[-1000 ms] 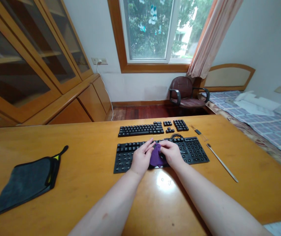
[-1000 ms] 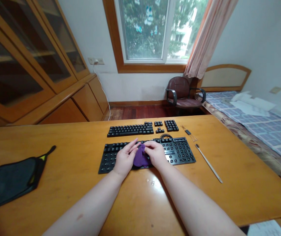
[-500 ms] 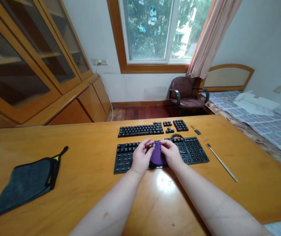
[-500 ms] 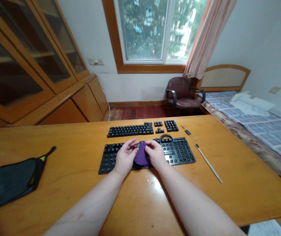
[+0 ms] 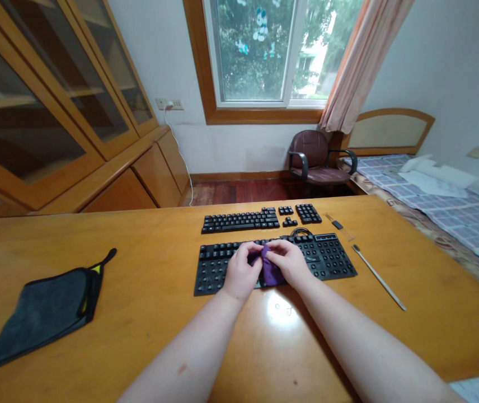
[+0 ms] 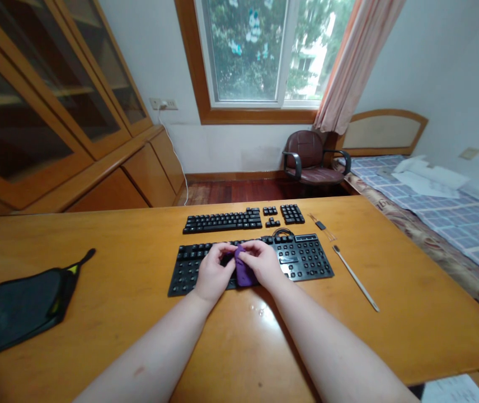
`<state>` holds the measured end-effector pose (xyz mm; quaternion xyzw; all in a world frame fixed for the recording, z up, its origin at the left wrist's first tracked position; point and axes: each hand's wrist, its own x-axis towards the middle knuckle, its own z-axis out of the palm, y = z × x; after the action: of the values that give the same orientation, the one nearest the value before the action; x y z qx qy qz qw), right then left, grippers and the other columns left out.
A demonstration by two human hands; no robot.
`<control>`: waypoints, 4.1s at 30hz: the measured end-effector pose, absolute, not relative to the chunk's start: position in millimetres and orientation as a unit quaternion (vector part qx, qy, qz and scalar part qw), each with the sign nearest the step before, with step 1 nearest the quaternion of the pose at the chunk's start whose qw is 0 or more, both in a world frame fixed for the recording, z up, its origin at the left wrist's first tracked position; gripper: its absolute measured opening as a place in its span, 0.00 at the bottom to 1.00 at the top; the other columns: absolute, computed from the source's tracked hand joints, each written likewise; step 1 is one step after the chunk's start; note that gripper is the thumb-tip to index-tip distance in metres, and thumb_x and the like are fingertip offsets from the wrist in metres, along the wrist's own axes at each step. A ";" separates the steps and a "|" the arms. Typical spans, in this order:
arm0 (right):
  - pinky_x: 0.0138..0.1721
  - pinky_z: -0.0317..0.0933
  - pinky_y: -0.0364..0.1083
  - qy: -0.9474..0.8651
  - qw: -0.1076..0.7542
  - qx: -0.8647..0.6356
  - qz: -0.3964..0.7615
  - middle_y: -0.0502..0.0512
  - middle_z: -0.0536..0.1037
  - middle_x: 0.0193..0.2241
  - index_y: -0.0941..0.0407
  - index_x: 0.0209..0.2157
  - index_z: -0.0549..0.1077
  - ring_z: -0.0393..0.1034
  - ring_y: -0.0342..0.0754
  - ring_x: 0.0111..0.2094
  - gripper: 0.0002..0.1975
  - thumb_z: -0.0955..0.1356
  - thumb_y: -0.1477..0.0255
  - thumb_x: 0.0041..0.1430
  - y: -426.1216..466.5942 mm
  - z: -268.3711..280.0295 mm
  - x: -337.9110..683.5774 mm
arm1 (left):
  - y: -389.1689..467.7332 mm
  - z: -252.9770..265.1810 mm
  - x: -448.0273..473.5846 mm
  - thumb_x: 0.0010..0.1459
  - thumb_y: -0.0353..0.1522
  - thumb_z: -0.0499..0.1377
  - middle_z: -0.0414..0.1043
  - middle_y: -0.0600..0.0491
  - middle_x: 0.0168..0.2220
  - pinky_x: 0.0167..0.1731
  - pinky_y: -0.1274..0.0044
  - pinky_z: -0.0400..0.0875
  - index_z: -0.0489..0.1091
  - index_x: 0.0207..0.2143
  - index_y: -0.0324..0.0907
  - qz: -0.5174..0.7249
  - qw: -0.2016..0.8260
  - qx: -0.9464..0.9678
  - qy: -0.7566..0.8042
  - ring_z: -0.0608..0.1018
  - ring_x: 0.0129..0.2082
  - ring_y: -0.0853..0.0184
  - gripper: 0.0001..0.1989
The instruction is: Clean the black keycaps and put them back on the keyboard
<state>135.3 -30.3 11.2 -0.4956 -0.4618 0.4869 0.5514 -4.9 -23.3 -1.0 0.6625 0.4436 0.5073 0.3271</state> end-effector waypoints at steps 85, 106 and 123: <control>0.40 0.65 0.48 -0.703 0.507 -0.462 0.189 0.54 0.76 0.34 0.53 0.36 0.74 0.70 0.47 0.38 0.09 0.70 0.69 0.51 -37.8 23.4 151.3 | -20.1 5.8 1.8 0.53 0.35 0.57 0.72 0.53 0.30 0.31 0.77 0.71 0.69 0.35 0.39 0.485 0.560 0.560 0.371 0.74 0.27 0.70 0.09; 0.43 0.63 0.45 -0.740 0.244 -0.620 0.094 0.53 0.78 0.37 0.52 0.38 0.77 0.71 0.48 0.40 0.10 0.68 0.71 0.52 -17.4 9.6 178.9 | -25.4 -1.2 -1.4 0.54 0.35 0.57 0.64 0.53 0.54 0.59 0.56 0.45 0.69 0.47 0.51 0.249 0.087 0.810 0.523 0.59 0.58 0.55 0.17; 0.36 0.62 0.42 -0.762 0.143 -0.630 0.041 0.53 0.78 0.37 0.51 0.37 0.78 0.72 0.46 0.36 0.12 0.62 0.70 0.59 -24.1 21.2 167.8 | -25.3 -1.8 -0.5 0.53 0.34 0.58 0.65 0.51 0.54 0.58 0.54 0.46 0.68 0.48 0.51 0.255 0.094 0.809 0.522 0.60 0.58 0.54 0.18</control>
<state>167.8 -24.1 21.2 -0.6302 -0.7620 0.0410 0.1434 -0.5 -25.3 -1.8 0.8088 0.5217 0.2549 0.0938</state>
